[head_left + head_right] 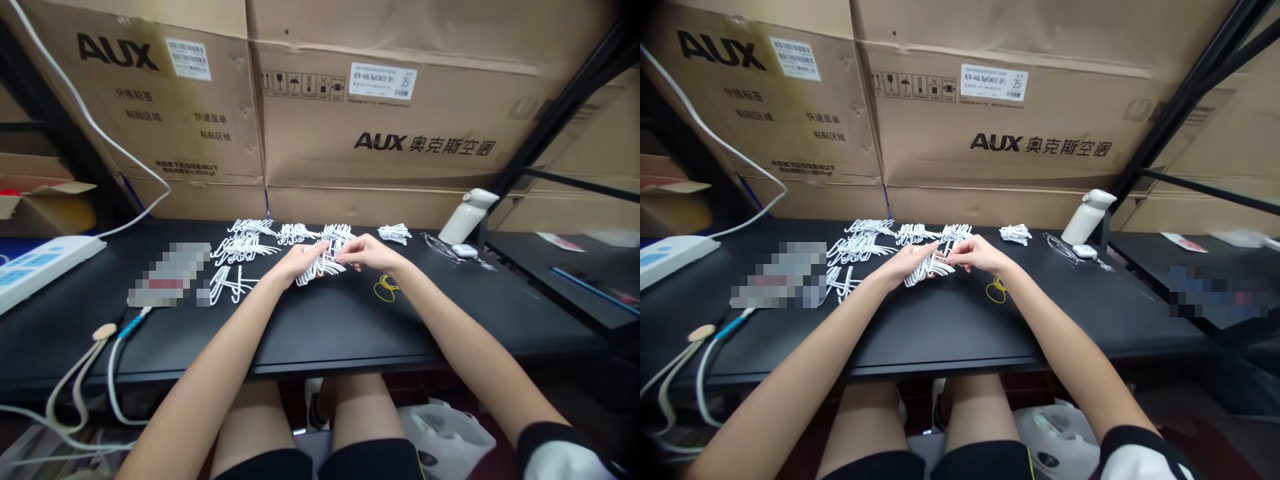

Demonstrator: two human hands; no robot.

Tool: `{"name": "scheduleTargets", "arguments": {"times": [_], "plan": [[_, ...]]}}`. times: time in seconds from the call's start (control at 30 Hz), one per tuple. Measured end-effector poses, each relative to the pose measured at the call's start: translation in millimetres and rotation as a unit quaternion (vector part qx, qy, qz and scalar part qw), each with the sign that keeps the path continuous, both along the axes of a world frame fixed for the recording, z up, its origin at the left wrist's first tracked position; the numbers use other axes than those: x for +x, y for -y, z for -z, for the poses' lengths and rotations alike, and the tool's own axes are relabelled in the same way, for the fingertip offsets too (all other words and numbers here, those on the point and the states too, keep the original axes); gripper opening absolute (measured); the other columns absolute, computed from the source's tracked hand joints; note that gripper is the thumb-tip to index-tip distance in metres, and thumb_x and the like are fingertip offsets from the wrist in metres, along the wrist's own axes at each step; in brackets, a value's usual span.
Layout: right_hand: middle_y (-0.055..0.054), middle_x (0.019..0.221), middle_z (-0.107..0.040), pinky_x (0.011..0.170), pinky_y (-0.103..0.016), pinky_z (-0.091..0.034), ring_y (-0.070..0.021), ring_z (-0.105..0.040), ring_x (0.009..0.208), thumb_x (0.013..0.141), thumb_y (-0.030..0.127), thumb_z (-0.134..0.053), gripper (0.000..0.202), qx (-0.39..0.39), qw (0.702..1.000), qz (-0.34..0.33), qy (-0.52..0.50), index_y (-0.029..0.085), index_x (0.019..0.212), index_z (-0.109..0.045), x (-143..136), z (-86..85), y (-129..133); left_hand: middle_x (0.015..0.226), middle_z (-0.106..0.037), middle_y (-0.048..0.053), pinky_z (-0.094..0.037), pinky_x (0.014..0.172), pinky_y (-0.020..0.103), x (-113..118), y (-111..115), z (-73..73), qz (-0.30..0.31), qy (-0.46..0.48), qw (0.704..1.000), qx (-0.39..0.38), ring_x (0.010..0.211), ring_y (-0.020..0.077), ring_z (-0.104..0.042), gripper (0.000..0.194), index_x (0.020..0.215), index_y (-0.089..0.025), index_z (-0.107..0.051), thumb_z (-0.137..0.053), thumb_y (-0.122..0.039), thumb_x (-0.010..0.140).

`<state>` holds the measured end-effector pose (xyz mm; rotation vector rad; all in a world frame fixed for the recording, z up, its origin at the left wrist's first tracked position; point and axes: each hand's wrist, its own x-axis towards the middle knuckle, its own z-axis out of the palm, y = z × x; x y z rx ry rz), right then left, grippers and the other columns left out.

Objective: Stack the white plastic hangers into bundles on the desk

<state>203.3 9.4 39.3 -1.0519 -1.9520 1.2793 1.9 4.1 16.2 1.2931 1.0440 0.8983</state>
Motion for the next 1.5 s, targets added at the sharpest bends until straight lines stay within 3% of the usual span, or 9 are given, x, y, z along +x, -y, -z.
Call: {"name": "scheduleTargets", "arguments": {"times": [0.2, 0.43, 0.6, 0.8, 1.13, 1.3, 1.5], "plan": [[0.003, 0.051, -0.055, 0.045, -0.022, -0.037, -0.0073, -0.045, 0.045, 0.067, 0.038, -0.074, 0.027, 0.011, 1.000, 0.005, -0.008, 0.012, 0.071, -0.070, -9, 7.3, 2, 0.073, -0.073, 0.010, -0.056, 0.063, 0.032, 0, 1, -0.4, -0.016, -0.008, 1.000, -0.005, 0.069, 0.0218, -0.068, 0.045, 0.082, -0.012, -0.072, -0.070, -0.055, 0.070], [0.004, 0.051, -0.053, 0.042, -0.021, -0.034, -0.0068, -0.045, 0.043, 0.070, 0.037, -0.071, 0.024, 0.039, 0.999, -0.022, 0.012, 0.014, 0.070, -0.067, -10, 9.9, 2, 0.067, -0.069, 0.007, -0.056, 0.058, 0.031, 1, 2, -0.7, -0.014, -0.054, 0.998, 0.042, 0.064, 0.0208, -0.066, 0.042, 0.071, -0.013, -0.070, -0.069, -0.055, 0.069], [0.003, 0.051, -0.054, 0.043, -0.021, -0.037, -0.0076, -0.047, 0.043, 0.071, 0.040, -0.071, 0.026, 0.056, 0.998, -0.014, 0.022, 0.013, 0.069, -0.067, -12, 9.1, 3, 0.059, -0.065, 0.004, -0.054, 0.053, 0.030, 4, 4, -2.9, -0.038, -0.071, 0.996, 0.044, 0.059, 0.0201, -0.064, 0.034, 0.065, -0.015, -0.066, -0.063, -0.048, 0.075], [-0.002, 0.065, -0.066, 0.049, -0.023, -0.046, -0.0102, -0.054, 0.052, 0.067, 0.043, -0.074, 0.030, 0.071, 0.997, -0.024, -0.014, 0.014, 0.072, -0.067, -16, 12.0, 5, 0.060, -0.067, 0.007, -0.053, 0.053, 0.030, 3, 4, -4.4, -0.048, -0.063, 0.996, 0.034, 0.061, 0.0222, -0.065, 0.041, 0.067, -0.016, -0.067, -0.064, -0.056, 0.072], [-0.001, 0.059, -0.062, 0.049, -0.025, -0.046, -0.0101, -0.052, 0.049, 0.069, 0.039, -0.074, 0.027, 0.078, 0.996, -0.014, -0.035, 0.015, 0.064, -0.064, -19, 20.9, 3, 0.062, -0.066, 0.006, -0.053, 0.053, 0.029, 2, 3, -2.0, -0.050, -0.078, 0.994, 0.058, 0.059, 0.0191, -0.061, 0.042, 0.067, -0.015, -0.068, -0.068, -0.057, 0.067], [-0.002, 0.063, -0.064, 0.052, -0.025, -0.043, -0.0109, -0.051, 0.053, 0.069, 0.044, -0.073, 0.029, 0.112, 0.993, 0.028, -0.038, 0.015, 0.067, -0.066, -24, 20.4, 5, 0.052, -0.059, 0.002, -0.049, 0.045, 0.026, 3, 3, -4.3, -0.110, -0.078, 0.987, 0.083, 0.047, 0.0154, -0.055, 0.033, 0.061, -0.017, -0.063, -0.066, -0.048, 0.072], [-0.003, 0.066, -0.065, 0.052, -0.026, -0.041, -0.0117, -0.052, 0.054, 0.072, 0.044, -0.070, 0.028, 0.145, 0.986, 0.078, -0.028, 0.016, 0.073, -0.069, -31, 27.7, 5, 0.053, -0.060, 0.001, -0.049, 0.051, 0.026, 0, -6, 4.1, -0.160, -0.089, 0.979, 0.090, 0.051, 0.0155, -0.057, 0.031, 0.062, -0.017, -0.064, -0.064, -0.047, 0.071]]}}
